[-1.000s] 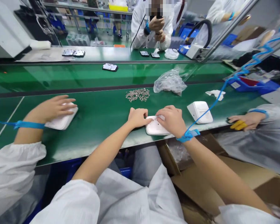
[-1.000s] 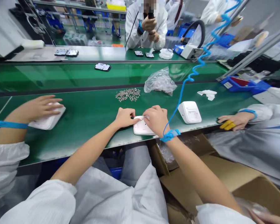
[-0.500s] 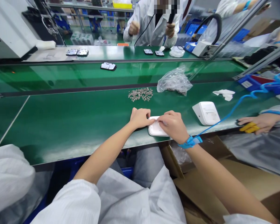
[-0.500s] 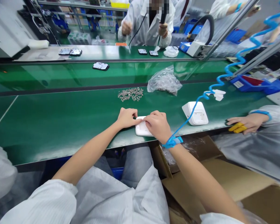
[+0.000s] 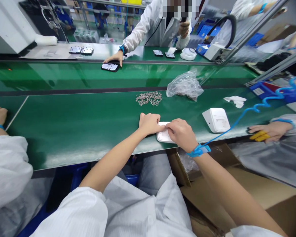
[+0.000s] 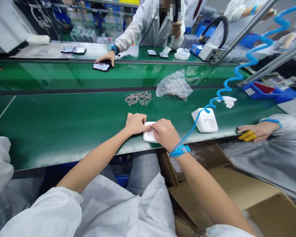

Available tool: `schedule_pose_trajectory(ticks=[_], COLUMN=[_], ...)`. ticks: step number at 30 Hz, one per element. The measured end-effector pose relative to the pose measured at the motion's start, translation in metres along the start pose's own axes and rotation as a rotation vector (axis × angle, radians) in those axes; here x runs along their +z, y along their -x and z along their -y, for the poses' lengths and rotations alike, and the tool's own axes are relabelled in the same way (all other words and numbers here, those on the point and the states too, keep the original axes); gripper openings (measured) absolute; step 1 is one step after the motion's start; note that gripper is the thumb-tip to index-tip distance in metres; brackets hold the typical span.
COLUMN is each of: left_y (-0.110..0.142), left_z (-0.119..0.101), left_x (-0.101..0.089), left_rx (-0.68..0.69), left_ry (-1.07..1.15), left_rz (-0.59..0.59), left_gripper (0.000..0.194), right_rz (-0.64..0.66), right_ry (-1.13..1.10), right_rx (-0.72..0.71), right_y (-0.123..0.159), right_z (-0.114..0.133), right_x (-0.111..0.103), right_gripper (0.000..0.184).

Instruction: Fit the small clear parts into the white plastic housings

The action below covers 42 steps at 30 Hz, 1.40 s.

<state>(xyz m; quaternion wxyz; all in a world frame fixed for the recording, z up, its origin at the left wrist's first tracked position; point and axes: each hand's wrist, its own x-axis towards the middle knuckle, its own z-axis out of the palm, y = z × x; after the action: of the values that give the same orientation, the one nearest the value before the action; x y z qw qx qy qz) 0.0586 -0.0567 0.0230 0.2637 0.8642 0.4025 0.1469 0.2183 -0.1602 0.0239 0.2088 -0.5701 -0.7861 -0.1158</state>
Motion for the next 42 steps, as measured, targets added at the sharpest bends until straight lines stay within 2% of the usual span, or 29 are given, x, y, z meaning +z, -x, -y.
schedule_pose_trajectory(ticks=[4, 7, 15, 19, 26, 31, 34, 37, 39, 42], left_y=[0.003, 0.004, 0.006, 0.007, 0.009, 0.009, 0.020, 0.050, 0.078, 0.122], left_z=[0.000, 0.001, 0.000, -0.001, -0.001, -0.001, 0.002, 0.018, 0.039, 0.082], left_x=[0.002, 0.001, 0.005, 0.007, 0.008, 0.004, -0.007, -0.028, -0.048, -0.088], left_rx=[0.033, 0.049, 0.074, 0.078, 0.094, 0.101, 0.160, 0.147, 0.057, -0.153], left_ry=[-0.014, -0.030, -0.085, -0.129, -0.213, -0.224, -0.255, -0.319, -0.370, -0.474], left_rz=[-0.042, -0.039, -0.071, -0.082, -0.055, -0.121, -0.061, -0.018, -0.056, -0.109], left_gripper=[0.032, 0.034, 0.032, 0.030, 0.040, 0.043, 0.044, 0.036, 0.028, 0.021], right_rz=[-0.059, -0.109, 0.036, 0.059, 0.078, 0.117, 0.157, 0.165, 0.098, -0.083], right_ry=[-0.068, -0.075, -0.024, -0.010, -0.041, -0.077, -0.175, -0.336, -0.450, -0.563], right_rx=[0.074, 0.189, 0.299, 0.298, 0.314, 0.342, 0.327, 0.250, 0.186, 0.159], right_y=[-0.001, -0.003, -0.007, -0.009, -0.012, -0.016, -0.023, -0.039, -0.057, -0.087], right_z=[-0.001, -0.002, 0.001, 0.002, -0.001, -0.002, 0.007, 0.030, 0.049, 0.066], right_x=[0.001, 0.002, 0.003, 0.002, 0.004, 0.003, 0.003, 0.008, 0.016, 0.036], right_gripper=[0.017, 0.027, 0.026, 0.024, 0.025, 0.025, 0.027, 0.035, 0.039, 0.036])
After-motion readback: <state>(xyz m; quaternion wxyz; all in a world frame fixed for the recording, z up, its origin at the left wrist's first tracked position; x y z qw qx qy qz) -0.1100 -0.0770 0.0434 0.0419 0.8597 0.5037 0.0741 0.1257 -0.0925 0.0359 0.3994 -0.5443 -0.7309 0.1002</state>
